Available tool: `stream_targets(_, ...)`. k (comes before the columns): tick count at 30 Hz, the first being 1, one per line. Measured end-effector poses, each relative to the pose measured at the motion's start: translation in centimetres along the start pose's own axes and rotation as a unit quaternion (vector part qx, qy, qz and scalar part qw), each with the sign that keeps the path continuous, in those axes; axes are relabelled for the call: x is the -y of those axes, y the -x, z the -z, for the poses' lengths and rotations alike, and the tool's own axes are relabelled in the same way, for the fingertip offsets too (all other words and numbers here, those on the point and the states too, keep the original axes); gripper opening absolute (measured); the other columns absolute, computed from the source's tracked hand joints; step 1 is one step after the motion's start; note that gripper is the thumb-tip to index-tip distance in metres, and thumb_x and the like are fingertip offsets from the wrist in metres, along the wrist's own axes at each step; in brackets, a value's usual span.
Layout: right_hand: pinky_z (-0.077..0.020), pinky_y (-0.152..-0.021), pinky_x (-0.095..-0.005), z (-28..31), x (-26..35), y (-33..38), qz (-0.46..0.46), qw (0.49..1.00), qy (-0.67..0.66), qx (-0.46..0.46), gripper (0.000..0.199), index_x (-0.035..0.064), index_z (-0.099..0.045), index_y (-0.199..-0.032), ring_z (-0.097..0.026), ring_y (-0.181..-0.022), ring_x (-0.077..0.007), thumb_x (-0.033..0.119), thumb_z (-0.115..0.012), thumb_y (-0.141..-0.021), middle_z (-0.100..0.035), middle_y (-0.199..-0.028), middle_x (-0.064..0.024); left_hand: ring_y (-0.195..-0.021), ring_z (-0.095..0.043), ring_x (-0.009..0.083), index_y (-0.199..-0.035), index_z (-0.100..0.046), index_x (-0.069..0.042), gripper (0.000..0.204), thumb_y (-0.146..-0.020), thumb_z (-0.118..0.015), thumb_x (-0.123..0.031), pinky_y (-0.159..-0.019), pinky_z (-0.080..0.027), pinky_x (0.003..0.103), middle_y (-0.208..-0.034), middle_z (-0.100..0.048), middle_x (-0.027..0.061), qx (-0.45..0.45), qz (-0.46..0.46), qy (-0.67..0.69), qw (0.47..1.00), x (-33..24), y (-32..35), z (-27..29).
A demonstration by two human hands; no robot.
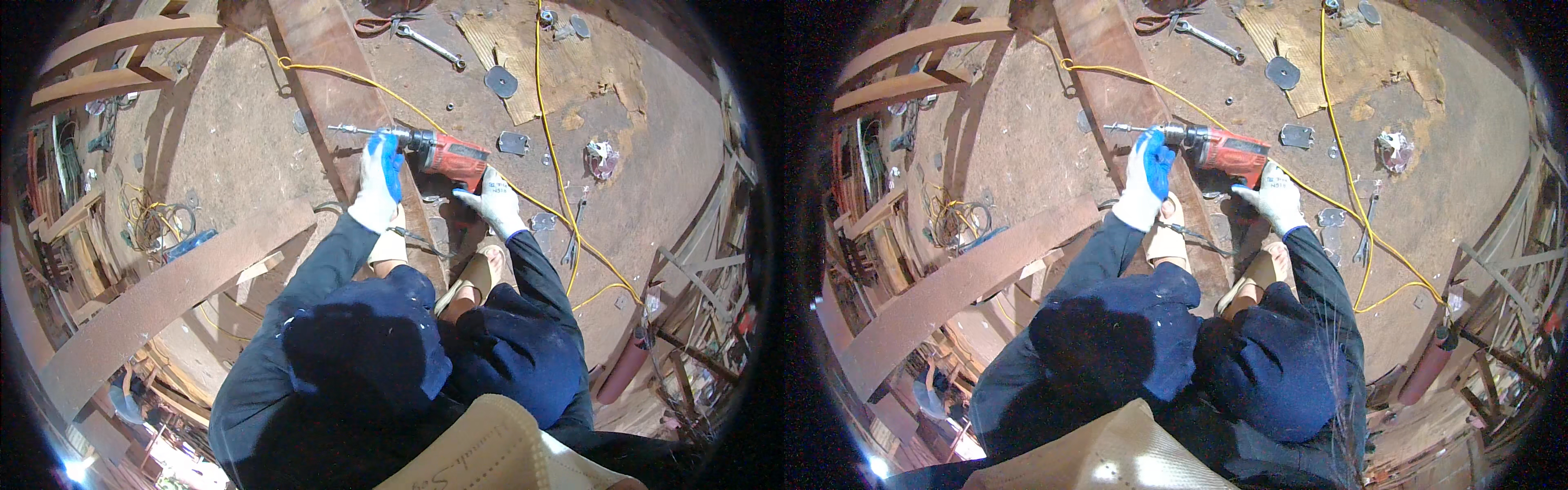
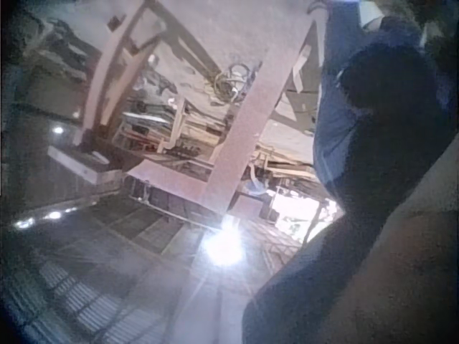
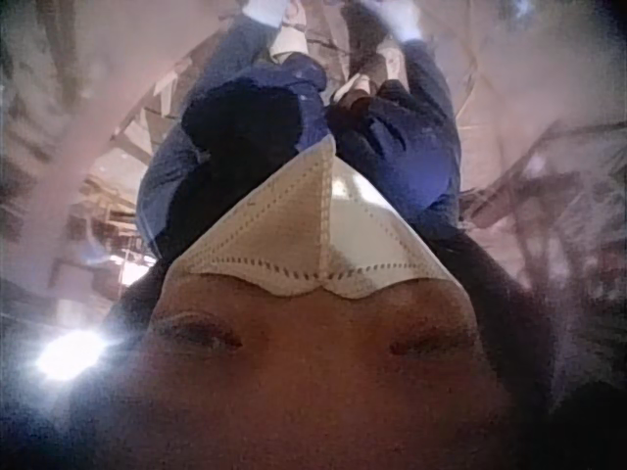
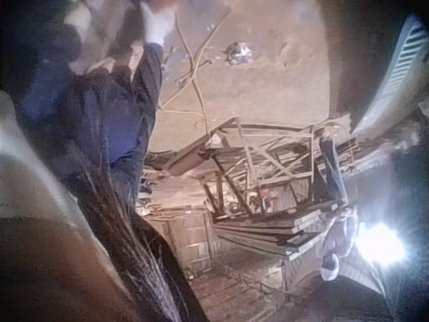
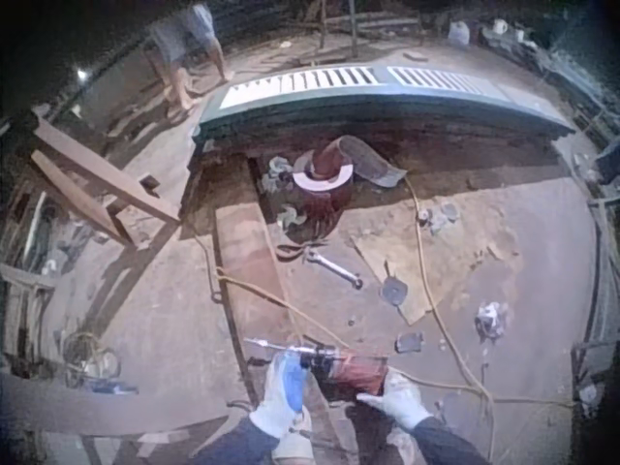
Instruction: The person assembles a small metal component using a wrench and a power drill, then cuts a sheet of sandpaper with scissors and wraps it around a cylindrical object.
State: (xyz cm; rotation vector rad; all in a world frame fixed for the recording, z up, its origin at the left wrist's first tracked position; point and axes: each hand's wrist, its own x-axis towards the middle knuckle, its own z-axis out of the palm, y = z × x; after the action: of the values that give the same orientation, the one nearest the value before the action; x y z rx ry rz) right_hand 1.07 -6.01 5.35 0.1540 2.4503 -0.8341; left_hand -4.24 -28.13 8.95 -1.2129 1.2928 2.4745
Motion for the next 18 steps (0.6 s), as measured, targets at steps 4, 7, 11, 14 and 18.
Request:
stream_targets(4,-0.047,-0.084,-0.0431,-1.3,-1.7,-1.0,0.034,0.999,0.035,-0.001,0.07,0.0076,-0.052,-0.119,-0.059,-0.102,-0.0344,0.054,-0.072,-0.07,-0.061,-0.109,-0.0171,-0.082,-0.056,0.0091,-0.112,-0.06,-0.008,0.026,-0.092,-0.058,-0.024,-0.072,-0.046,0.024,-0.099,-0.062,-0.0003,0.184,0.058,-0.153,0.969,-1.6,4.2,-0.5)
stream_targets(7,-0.0466,-0.084,-0.0425,0.4,-2.1,-0.7,0.023,0.997,0.058,0.045,0.067,0.0067,-0.052,-0.116,-0.058,-0.103,-0.0349,0.059,-0.064,-0.075,-0.061,-0.108,-0.0173,-0.089,-0.058,0.0114,-0.115,-0.059,-0.004,0.032,-0.093,-0.057,-0.027,-0.075,-0.048,0.027,-0.104,-0.063,0.0028,0.23,-0.058,-0.353,0.905,-2.6,3.5,-0.5)
stream_targets(11,-0.0465,-0.085,-0.0419,2.1,-5.6,0.9,-0.006,0.995,0.069,-0.068,0.063,0.0035,-0.052,-0.115,-0.058,-0.104,-0.0341,0.056,-0.059,-0.081,-0.061,-0.108,-0.0175,-0.096,-0.058,0.0174,-0.112,-0.06,-0.004,0.029,-0.091,-0.06,-0.024,-0.086,-0.046,0.03,-0.105,-0.061,0.0078,0.229,-0.248,-0.51,0.791,-5.0,-1.1,-2.5)
stream_targets(14,-0.0468,-0.083,-0.0418,5.4,-6.6,3.4,-0.079,0.99,0.012,-0.12,0.057,0.0048,-0.052,-0.117,-0.06,-0.1,-0.032,0.048,-0.063,-0.082,-0.062,-0.103,-0.0167,-0.104,-0.051,0.0366,-0.104,-0.061,-0.012,0.029,-0.085,-0.06,-0.034,-0.09,-0.041,0.046,-0.11,-0.053,0.0178,0.18,-0.415,-0.656,0.605,-8.8,-5.9,-8.5)
stream_targets(18,-0.047,-0.08,-0.0414,5.7,-7.0,6.7,-0.145,0.971,-0.047,-0.184,0.055,0.0044,-0.052,-0.116,-0.06,-0.091,-0.0298,0.045,-0.063,-0.082,-0.061,-0.096,-0.015,-0.1,-0.053,0.0374,-0.106,-0.062,-0.015,0.037,-0.079,-0.064,-0.041,-0.085,-0.045,0.049,-0.11,-0.055,0.0167,0.134,-0.58,-0.712,0.373,-13.2,-13.3,-18.5)
